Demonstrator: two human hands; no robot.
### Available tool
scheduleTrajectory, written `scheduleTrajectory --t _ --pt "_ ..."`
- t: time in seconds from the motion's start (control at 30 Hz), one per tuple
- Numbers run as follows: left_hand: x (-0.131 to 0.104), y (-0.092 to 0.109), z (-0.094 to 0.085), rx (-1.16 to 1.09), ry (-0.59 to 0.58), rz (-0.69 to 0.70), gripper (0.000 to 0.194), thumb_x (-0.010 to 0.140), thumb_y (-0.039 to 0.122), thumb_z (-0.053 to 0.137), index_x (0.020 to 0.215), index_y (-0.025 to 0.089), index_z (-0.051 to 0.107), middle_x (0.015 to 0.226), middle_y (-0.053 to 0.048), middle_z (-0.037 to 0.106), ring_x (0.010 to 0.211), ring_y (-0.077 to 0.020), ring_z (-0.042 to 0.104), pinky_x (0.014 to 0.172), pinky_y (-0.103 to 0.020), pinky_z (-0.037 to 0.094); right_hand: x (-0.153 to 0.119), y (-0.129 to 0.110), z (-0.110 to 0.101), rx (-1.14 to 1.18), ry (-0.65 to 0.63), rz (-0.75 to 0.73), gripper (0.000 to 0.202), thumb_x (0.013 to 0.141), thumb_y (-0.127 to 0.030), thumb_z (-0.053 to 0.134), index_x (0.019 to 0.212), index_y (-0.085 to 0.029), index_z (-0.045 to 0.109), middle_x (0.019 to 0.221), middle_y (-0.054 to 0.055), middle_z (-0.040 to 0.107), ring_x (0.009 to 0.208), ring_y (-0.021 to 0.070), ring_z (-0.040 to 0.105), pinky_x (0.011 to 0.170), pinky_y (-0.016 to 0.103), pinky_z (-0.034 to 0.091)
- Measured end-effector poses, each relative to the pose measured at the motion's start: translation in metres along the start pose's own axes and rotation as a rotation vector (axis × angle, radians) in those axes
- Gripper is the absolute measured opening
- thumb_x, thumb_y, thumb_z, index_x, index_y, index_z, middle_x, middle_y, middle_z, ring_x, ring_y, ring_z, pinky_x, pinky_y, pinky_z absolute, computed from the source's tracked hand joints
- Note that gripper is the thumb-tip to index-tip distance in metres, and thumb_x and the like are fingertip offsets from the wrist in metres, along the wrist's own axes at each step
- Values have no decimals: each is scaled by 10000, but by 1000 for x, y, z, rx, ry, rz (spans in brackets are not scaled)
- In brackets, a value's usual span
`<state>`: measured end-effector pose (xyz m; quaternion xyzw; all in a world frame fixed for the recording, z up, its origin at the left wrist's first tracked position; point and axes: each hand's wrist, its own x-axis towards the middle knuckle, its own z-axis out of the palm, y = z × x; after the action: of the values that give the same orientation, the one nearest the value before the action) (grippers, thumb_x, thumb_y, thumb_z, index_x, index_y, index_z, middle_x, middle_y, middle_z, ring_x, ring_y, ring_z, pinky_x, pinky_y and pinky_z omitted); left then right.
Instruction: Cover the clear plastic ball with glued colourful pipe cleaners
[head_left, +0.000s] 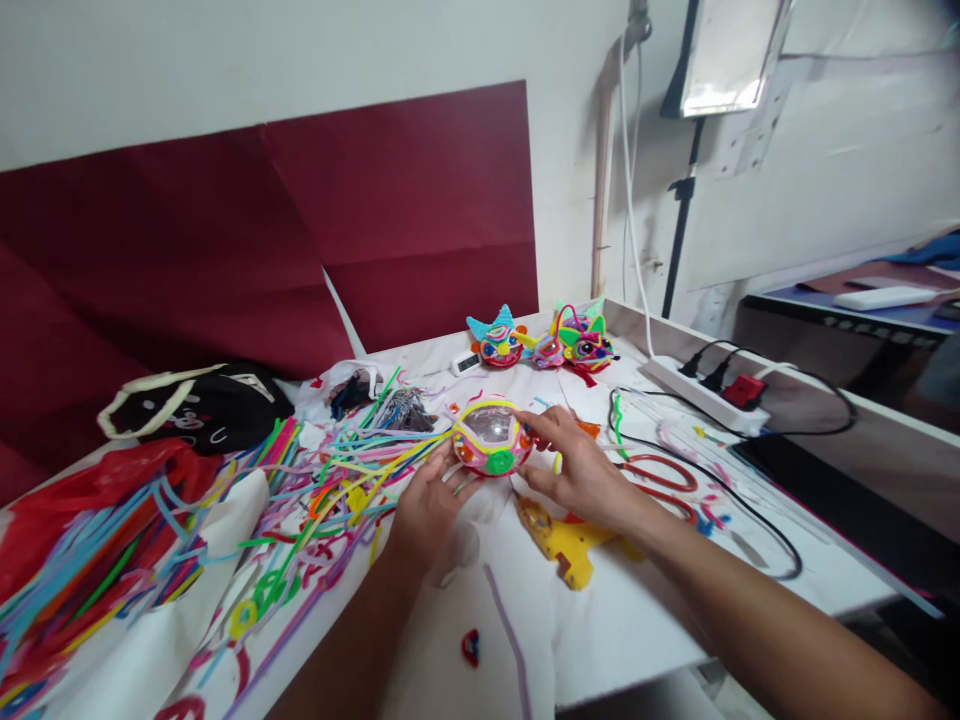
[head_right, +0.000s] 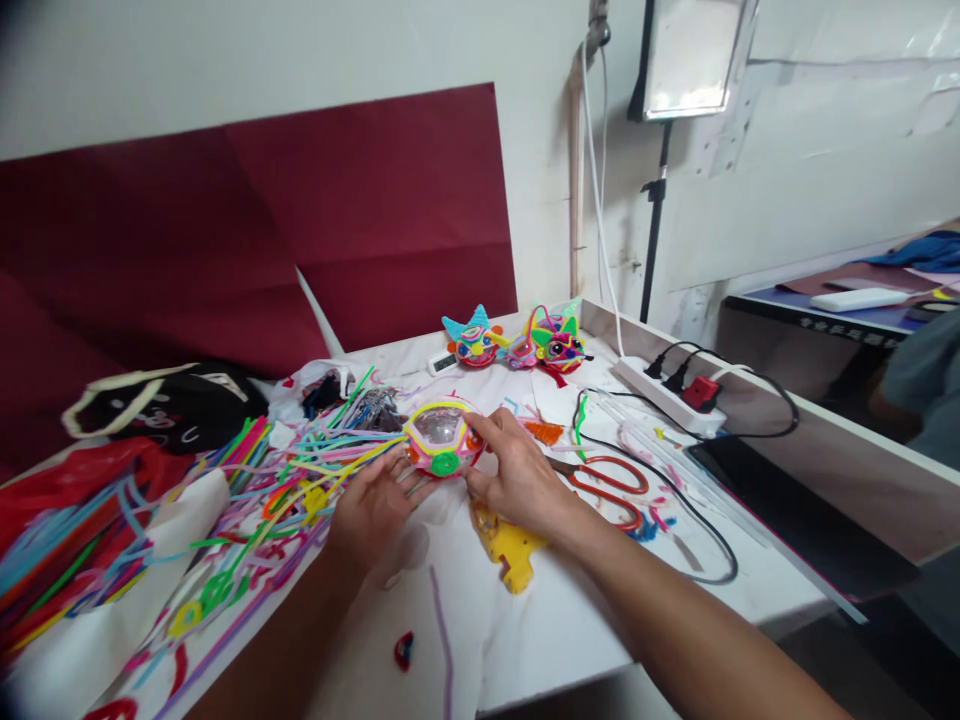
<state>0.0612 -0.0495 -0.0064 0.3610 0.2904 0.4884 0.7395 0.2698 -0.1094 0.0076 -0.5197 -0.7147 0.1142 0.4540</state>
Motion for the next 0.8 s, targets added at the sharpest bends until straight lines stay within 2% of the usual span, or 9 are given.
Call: scheduleTrajectory --t 0.27,0.43,0.53,0.67,0.8 --pt "2 -3 -3 27 -44 44 244 780 315 667 995 201 686 1128 -86 705 1049 -287 667 979 -495 511 -2 6 8 59 41 -39 658 781 -241 727 1395 -235 491 1014 43 515 911 199 568 837 379 523" --pt "2 -3 -5 17 -80 68 324 765 299 689 1068 185 692 1166 -114 705 1045 -295 679 962 -464 519 0 12 11 29 109 -51 591 788 -248 715 1347 -228 521 984 49 510 912 223 572 834 407 534" --pt "0 -5 -2 35 -63 87 370 739 272 734 1095 185 686 1202 -124 693 1075 -295 669 971 -445 515 1 11 11 -11 133 -45 545 809 -271 709 1323 -202 541 987 60 510 911 236 568 834 424 530" --pt "-3 -8 2 85 -11 147 410 723 268 781 1112 197 674 1267 -125 655 1145 -301 628 960 -418 520 -2 2 12 -54 149 -108 535 842 -252 681 1349 -203 518 1005 64 524 916 231 566 842 416 524" --pt "-4 -10 2 138 31 179 503 680 268 830 1138 209 632 1274 -111 629 1108 -271 629 897 -367 535 -8 -6 16 -192 158 -173 514 885 -231 618 1380 -181 486 1068 102 553 974 260 566 862 451 507"
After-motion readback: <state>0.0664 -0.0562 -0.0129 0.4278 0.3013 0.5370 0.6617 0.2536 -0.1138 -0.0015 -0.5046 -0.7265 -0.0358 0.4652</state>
